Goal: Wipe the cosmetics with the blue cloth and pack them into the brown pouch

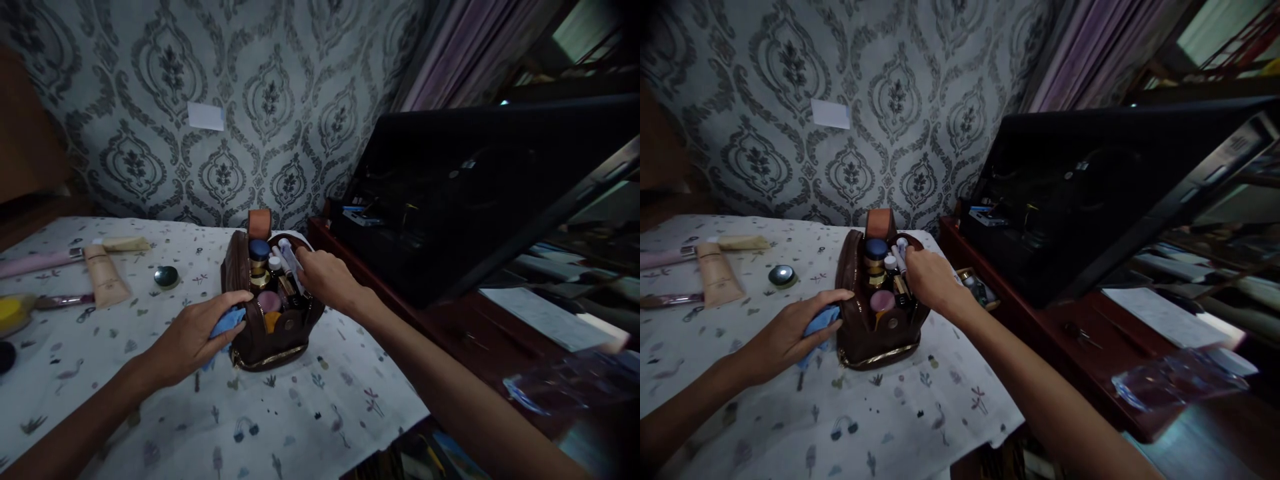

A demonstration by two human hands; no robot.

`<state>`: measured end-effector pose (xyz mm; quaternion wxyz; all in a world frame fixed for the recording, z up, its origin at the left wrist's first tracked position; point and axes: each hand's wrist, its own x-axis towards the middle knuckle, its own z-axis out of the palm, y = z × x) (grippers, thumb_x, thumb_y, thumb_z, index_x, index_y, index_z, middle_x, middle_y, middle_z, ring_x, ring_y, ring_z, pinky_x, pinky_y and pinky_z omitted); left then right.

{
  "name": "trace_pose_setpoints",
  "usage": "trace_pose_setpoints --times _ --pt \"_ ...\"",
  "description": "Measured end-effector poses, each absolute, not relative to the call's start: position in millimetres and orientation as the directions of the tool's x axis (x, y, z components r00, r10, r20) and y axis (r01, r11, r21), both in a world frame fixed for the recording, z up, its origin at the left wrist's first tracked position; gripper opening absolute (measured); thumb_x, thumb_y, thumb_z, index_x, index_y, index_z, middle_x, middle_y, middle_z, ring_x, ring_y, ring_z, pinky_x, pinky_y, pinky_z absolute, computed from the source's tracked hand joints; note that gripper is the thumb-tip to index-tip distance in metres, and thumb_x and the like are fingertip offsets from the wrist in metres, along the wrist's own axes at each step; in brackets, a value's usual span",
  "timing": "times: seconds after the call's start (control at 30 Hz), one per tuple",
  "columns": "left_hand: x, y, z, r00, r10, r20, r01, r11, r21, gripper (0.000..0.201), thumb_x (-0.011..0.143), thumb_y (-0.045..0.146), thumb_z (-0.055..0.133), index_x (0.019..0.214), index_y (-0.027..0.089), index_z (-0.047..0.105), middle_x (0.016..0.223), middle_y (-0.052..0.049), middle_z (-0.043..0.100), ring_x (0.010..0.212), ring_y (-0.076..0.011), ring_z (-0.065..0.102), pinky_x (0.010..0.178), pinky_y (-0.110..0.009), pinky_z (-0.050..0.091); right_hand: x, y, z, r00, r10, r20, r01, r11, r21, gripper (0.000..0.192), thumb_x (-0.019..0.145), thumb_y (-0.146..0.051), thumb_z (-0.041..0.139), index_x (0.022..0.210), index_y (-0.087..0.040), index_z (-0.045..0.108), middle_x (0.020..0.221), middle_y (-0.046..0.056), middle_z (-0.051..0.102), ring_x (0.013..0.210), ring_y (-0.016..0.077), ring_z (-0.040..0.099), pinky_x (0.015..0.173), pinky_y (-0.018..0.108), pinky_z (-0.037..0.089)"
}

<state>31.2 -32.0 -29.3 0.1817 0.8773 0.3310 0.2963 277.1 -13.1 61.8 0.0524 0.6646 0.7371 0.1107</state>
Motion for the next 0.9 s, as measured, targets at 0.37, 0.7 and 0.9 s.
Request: trace_pose_setpoints --times 0.37,0.7,0.9 --pt "32.0 -31.8 -29.2 0.602 0.7 0.384 0.463 -0.698 0.547 0.04 0.102 0.046 0.038 0.139 0.032 0.044 0.116 -0.005 0.069 0.092 -0.0194 0.069 0.072 -0.026 0.054 261.1 -13.0 59.5 -0.245 0.969 0.044 0.904 0.212 0.371 0.027 0.095 -0.015 0.042 0.114 -0.012 0.062 0.094 0.017 0.074 0.091 0.0302 0.073 0.068 0.032 0.051" --pt "32.5 -32.4 -27.9 0.611 0.692 0.385 0.465 -0.707 0.533 0.042 0.102 0.046 0.038 0.141 0.031 0.042 0.11 -0.004 0.07 0.086 -0.0187 0.068 0.072 -0.027 0.054 261.1 -2.6 46.7 -0.401 0.916 -0.025 0.846 0.381 0.374 0.026 0.094 -0.015 0.044 0.111 -0.013 0.063 0.106 0.016 0.072 0.097 0.0299 0.071 0.07 0.033 0.05" --pt "31.2 -31.1 -29.0 0.625 0.687 0.37 0.465 -0.709 0.531 0.041 0.102 0.046 0.038 0.14 0.031 0.042 0.122 -0.006 0.067 0.092 -0.0194 0.069 0.071 -0.026 0.053 273.2 -5.1 62.0 -0.328 0.943 0.061 0.879 0.281 0.384 0.034 0.095 -0.014 0.039 0.125 -0.017 0.055 0.108 0.014 0.071 0.095 0.0269 0.07 0.068 0.031 0.047"
